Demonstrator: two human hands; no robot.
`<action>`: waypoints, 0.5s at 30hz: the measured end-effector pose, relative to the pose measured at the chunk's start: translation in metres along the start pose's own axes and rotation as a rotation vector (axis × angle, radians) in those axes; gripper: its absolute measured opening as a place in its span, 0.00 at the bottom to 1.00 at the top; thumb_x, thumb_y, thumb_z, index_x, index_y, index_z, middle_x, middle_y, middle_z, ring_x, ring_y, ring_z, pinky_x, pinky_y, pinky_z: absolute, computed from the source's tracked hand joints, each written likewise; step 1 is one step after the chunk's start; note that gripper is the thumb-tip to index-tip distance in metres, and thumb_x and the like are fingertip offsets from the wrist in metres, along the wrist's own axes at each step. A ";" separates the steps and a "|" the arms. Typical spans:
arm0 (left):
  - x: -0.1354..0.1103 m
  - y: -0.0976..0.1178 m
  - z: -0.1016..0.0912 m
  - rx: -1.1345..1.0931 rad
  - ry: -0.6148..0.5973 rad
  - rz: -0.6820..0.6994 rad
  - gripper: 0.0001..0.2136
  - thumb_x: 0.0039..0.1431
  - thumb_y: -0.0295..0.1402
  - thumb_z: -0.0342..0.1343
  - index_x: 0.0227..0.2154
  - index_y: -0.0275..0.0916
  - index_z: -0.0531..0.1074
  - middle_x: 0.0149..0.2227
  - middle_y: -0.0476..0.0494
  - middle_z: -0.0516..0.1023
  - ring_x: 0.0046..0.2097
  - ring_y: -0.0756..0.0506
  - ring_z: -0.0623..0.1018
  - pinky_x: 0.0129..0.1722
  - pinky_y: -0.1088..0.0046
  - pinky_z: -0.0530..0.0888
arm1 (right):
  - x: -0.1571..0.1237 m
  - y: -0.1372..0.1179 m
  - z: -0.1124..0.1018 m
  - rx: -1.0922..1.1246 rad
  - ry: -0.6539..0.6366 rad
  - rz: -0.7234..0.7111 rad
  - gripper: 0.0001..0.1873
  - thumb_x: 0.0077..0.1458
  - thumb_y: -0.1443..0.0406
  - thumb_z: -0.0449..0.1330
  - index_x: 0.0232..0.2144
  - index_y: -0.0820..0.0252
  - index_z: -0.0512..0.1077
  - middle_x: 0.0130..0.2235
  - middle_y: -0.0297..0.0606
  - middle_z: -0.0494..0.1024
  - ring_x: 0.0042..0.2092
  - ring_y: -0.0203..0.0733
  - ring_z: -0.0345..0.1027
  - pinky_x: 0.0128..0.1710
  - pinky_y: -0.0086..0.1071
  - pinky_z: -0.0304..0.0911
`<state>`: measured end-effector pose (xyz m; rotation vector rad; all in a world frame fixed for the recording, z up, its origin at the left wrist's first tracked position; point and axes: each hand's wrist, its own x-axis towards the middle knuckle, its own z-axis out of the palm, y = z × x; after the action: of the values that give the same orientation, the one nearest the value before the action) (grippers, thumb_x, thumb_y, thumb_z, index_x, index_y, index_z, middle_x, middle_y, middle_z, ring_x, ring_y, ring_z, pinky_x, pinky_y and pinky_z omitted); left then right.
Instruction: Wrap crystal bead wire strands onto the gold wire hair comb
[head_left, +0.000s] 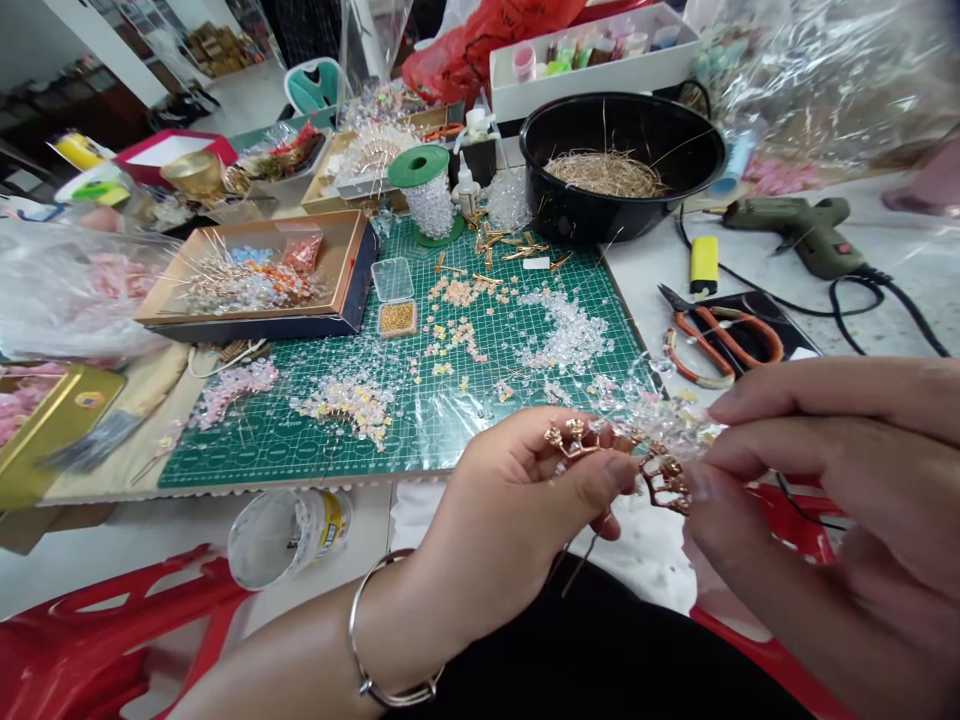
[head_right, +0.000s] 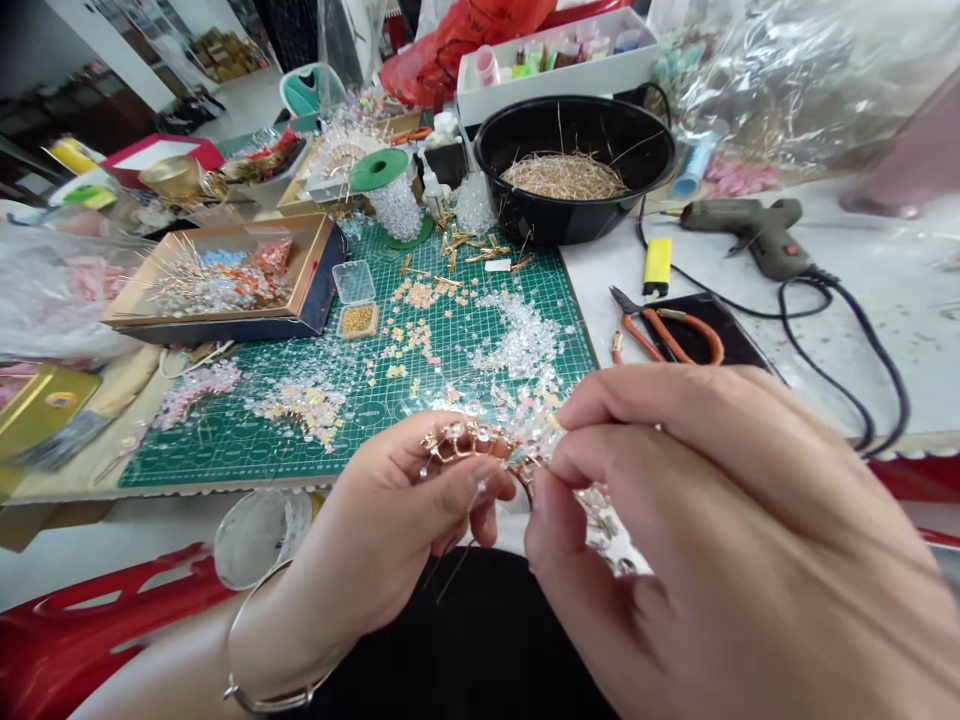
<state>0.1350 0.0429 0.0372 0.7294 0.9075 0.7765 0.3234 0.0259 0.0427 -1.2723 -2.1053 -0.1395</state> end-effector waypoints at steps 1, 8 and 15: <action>0.000 0.000 0.000 0.001 0.009 0.001 0.06 0.58 0.30 0.63 0.29 0.36 0.73 0.27 0.52 0.76 0.25 0.57 0.72 0.25 0.83 0.68 | -0.001 0.000 0.000 0.007 0.002 0.021 0.05 0.54 0.63 0.62 0.29 0.54 0.68 0.38 0.35 0.74 0.38 0.44 0.70 0.38 0.43 0.64; 0.000 -0.003 -0.002 0.044 0.022 0.036 0.06 0.58 0.32 0.63 0.29 0.36 0.74 0.28 0.52 0.76 0.26 0.56 0.72 0.26 0.83 0.69 | -0.006 0.005 0.008 0.021 0.082 0.069 0.04 0.54 0.59 0.62 0.30 0.51 0.73 0.36 0.37 0.75 0.39 0.47 0.71 0.35 0.41 0.67; -0.003 -0.001 0.001 0.116 0.083 0.070 0.06 0.59 0.31 0.62 0.28 0.37 0.74 0.26 0.51 0.77 0.30 0.54 0.76 0.34 0.80 0.73 | -0.012 -0.004 0.010 0.019 0.076 0.099 0.04 0.54 0.59 0.61 0.30 0.49 0.73 0.36 0.38 0.75 0.40 0.48 0.72 0.34 0.41 0.67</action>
<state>0.1347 0.0395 0.0379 0.8389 1.0128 0.8259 0.3187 0.0187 0.0293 -1.3367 -1.9706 -0.1227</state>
